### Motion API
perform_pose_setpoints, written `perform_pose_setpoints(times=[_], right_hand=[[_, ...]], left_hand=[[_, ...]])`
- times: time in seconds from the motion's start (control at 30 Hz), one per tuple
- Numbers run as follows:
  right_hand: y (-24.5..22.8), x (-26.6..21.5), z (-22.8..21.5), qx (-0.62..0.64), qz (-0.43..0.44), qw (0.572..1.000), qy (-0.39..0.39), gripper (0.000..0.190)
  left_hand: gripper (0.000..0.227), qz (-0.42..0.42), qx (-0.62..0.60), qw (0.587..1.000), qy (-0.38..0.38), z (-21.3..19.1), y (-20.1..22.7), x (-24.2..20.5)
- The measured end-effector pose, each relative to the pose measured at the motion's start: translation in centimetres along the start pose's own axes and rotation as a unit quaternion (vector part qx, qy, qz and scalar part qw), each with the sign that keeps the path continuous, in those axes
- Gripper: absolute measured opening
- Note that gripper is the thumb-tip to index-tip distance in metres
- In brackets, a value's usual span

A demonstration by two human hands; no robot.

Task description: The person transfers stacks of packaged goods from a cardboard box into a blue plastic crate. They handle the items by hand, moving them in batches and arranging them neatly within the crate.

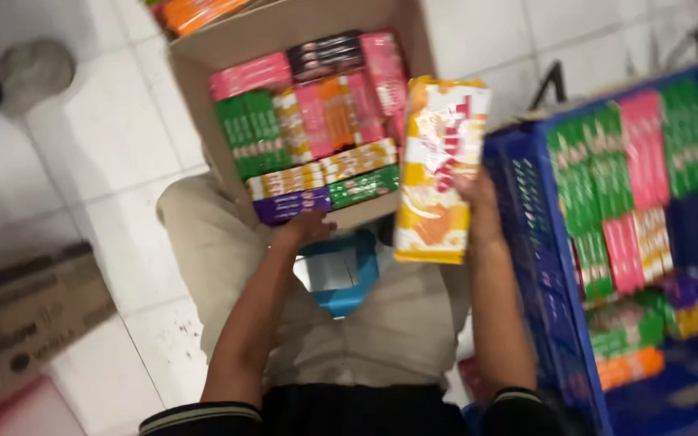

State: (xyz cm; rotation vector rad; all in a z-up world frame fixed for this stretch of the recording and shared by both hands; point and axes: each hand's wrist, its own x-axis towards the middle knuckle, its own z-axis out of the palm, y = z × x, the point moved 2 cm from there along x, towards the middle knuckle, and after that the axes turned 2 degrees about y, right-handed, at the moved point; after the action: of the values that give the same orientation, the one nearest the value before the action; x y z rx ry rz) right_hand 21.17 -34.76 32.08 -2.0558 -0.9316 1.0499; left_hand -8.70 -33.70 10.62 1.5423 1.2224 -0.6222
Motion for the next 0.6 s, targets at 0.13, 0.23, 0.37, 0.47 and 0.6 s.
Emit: perform_pose_setpoints(times=[0.13,0.23,0.37,0.47,0.6], right_hand=[[0.7,3.8,11.3,0.307,0.067,0.947,-0.069,0.071],[2.3,8.4,17.7,0.205,0.056,0.973,-0.094,0.082],[3.7,12.5,24.8,-0.044,0.057,0.995,-0.063,0.094],[4.2,15.5,29.4,-0.148,0.076,0.983,-0.079,0.102],[3.3,17.4,34.2,-0.287,0.076,0.947,-0.124,0.103]], left_hand=[[0.068,-0.049,-0.019,0.993,0.107,-2.9,-3.8,2.0],[0.057,-0.059,-0.045,0.955,0.287,-5.4,-5.8,4.1],[0.062,-0.040,-0.025,0.876,0.480,-7.5,-5.9,6.2],[0.062,-0.072,-0.064,0.920,0.380,-8.5,-6.3,7.2],[0.070,-0.129,-0.035,0.955,0.264,-10.0,-6.9,8.8]])
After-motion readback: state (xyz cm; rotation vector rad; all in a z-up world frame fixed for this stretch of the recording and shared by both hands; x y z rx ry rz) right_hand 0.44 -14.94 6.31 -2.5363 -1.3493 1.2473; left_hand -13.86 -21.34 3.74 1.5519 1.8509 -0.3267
